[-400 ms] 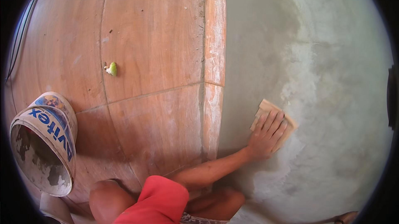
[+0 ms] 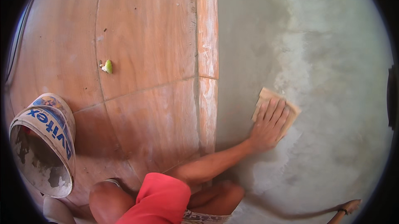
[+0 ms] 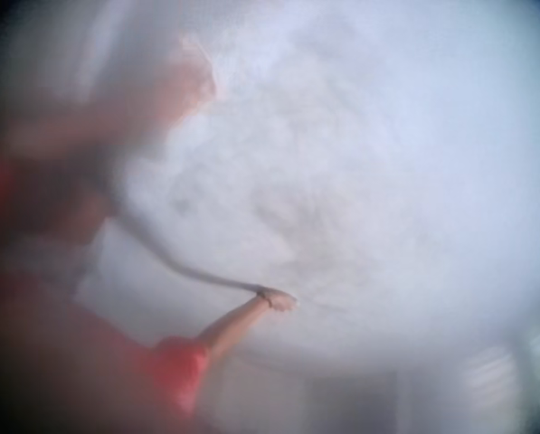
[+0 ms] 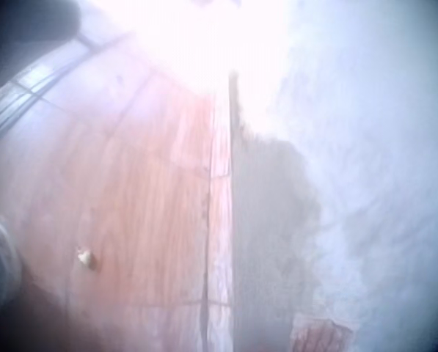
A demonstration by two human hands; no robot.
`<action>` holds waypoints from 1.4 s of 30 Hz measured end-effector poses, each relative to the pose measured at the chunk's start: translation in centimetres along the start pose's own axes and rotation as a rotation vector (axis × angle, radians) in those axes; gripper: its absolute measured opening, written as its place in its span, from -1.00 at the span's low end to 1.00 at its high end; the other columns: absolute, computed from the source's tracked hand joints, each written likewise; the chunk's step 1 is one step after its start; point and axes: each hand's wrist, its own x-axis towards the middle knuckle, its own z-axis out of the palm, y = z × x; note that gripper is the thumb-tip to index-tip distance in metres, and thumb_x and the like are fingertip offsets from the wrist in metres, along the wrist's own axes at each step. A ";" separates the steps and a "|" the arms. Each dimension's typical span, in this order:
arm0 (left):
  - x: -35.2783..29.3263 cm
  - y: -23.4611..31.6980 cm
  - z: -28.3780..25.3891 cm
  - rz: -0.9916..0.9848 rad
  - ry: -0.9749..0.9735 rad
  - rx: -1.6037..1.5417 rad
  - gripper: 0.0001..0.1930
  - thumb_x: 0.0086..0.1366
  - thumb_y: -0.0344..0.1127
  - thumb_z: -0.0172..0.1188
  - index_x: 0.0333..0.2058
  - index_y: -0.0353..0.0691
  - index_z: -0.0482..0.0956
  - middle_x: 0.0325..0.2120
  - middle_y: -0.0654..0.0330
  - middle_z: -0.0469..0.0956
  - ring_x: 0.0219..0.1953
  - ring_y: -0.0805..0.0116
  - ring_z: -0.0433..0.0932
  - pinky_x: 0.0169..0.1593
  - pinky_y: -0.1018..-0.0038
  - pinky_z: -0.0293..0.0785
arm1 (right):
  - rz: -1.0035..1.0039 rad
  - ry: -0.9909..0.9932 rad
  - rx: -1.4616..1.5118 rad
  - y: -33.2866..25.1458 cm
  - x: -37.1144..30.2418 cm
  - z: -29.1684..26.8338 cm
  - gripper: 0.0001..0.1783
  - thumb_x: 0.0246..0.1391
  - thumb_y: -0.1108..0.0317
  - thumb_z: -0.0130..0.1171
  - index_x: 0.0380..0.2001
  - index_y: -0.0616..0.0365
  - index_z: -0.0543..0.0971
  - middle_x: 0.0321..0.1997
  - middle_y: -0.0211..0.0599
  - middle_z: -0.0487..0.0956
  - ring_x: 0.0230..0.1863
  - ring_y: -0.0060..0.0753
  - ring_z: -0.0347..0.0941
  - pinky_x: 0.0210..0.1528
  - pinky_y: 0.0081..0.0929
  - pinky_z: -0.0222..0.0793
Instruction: The person smooths a wet plastered wall using a sponge and a trowel. They repeatedly rub the surface with the sponge and occasionally use the trowel to scrape or level the plaster near the floor.
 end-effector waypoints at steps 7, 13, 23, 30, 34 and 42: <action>8.7 -8.4 -4.1 -0.377 0.281 0.110 -0.32 0.38 -0.13 -0.14 0.31 -0.42 -0.11 0.35 -0.19 -0.23 0.39 -0.21 -0.37 0.34 -0.09 -0.49 | -0.032 -0.121 0.050 -0.1 -2.6 0.2 -0.07 0.11 -0.43 -0.41 0.26 0.11 0.24 0.26 0.23 0.25 0.31 0.35 0.04 0.31 0.17 -0.13; -0.7 -3.1 -0.4 -0.172 -0.053 0.009 -0.30 0.37 -0.09 -0.15 0.33 -0.37 -0.12 0.36 -0.15 -0.26 0.39 -0.20 -0.38 0.34 -0.11 -0.49 | -0.032 -0.036 -0.014 0.1 -3.9 -0.1 -0.08 0.11 -0.44 -0.40 0.25 0.08 0.25 0.25 0.28 0.25 0.29 0.35 0.07 0.25 0.19 -0.02; 1.4 -1.4 -1.0 -0.021 -0.063 0.026 -0.32 0.38 -0.08 -0.19 0.33 -0.33 -0.13 0.37 -0.10 -0.24 0.40 -0.13 -0.39 0.35 -0.07 -0.52 | 0.021 0.010 0.008 -1.3 -4.6 -1.8 -0.11 0.11 -0.41 -0.37 0.24 0.08 0.27 0.24 0.32 0.24 0.31 0.35 0.02 0.25 0.20 -0.01; 9.6 -5.0 -3.1 -0.296 0.205 0.083 -0.30 0.29 -0.08 -0.04 0.28 -0.39 0.02 0.36 -0.12 -0.18 0.40 -0.17 -0.33 0.35 -0.09 -0.48 | -0.093 0.054 -0.067 -4.1 -6.8 -4.0 -0.13 0.18 -0.35 -0.42 0.22 0.18 0.27 0.20 0.15 0.36 0.24 0.30 0.20 0.27 0.12 0.02; 1.9 1.4 0.4 0.001 -0.007 0.053 -0.30 0.30 -0.07 -0.08 0.28 -0.40 0.01 0.36 -0.13 -0.18 0.40 -0.16 -0.33 0.35 -0.07 -0.49 | -0.010 0.087 -0.100 -4.2 -6.9 -3.4 -0.14 0.18 -0.35 -0.42 0.21 0.17 0.29 0.21 0.13 0.35 0.24 0.26 0.21 0.29 0.09 0.00; 11.6 -5.7 -2.8 -0.414 0.322 0.167 -0.27 0.30 -0.05 -0.07 0.29 -0.43 -0.02 0.35 -0.18 -0.18 0.39 -0.19 -0.31 0.34 -0.12 -0.51 | -0.070 -0.008 -0.037 -0.9 -3.2 -2.4 -0.12 0.13 -0.37 -0.35 0.25 0.12 0.25 0.25 0.37 0.22 0.29 0.40 0.06 0.27 0.19 -0.01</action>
